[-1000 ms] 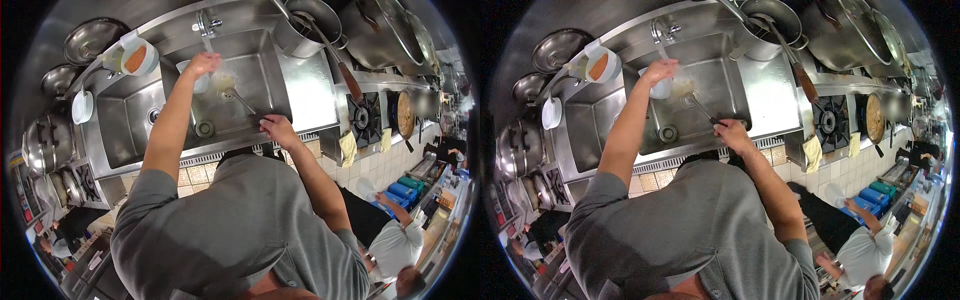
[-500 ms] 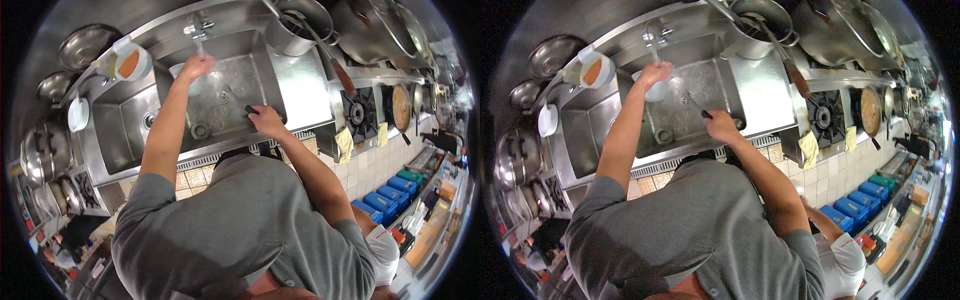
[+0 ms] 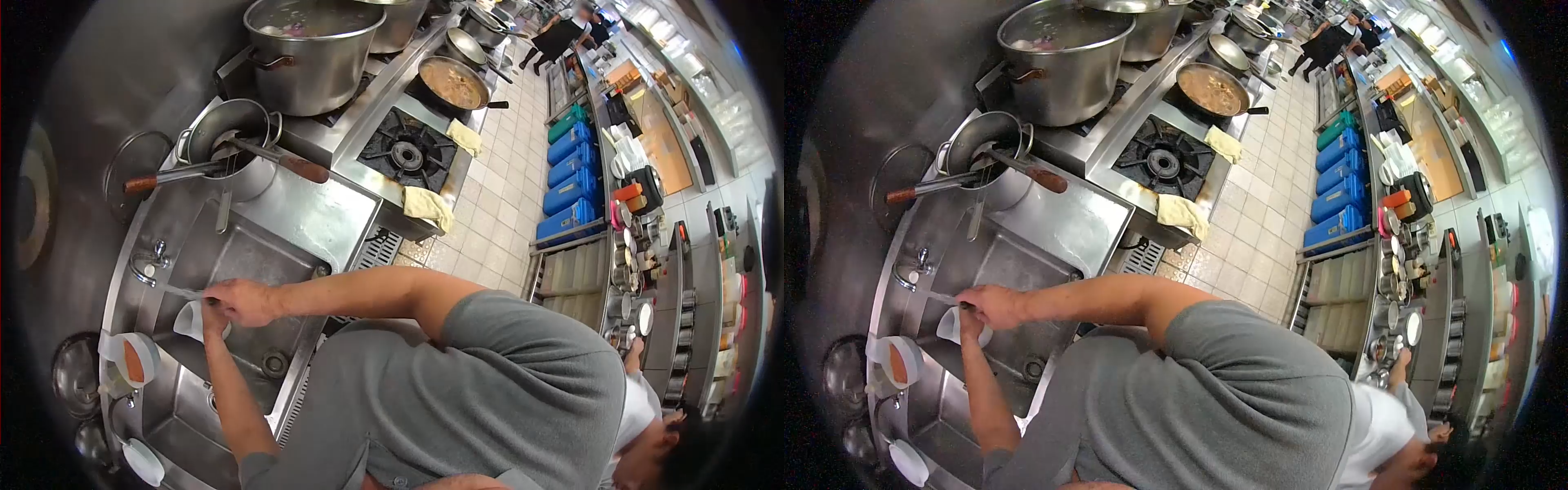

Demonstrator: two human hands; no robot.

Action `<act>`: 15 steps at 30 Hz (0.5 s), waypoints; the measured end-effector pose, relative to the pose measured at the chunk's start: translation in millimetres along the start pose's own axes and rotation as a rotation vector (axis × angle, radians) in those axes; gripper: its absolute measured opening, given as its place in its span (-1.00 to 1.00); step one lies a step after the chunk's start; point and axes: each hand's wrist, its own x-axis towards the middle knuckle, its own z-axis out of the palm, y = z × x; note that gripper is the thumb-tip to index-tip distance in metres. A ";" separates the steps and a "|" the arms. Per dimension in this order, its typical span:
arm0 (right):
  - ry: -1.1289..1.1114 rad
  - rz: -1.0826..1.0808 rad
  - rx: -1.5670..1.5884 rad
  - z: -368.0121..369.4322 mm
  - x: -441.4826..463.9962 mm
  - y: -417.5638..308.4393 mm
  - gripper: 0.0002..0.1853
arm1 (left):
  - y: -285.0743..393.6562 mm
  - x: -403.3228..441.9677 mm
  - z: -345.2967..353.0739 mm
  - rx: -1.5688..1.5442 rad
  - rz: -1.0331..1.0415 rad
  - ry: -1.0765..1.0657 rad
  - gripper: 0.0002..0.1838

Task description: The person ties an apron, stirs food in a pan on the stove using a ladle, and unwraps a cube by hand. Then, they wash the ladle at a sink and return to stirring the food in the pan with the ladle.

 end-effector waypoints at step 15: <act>-0.371 0.373 -0.200 -54.8 -93.8 33.3 -0.69 | 46.5 5.0 -58.6 0.349 -0.035 0.443 -0.70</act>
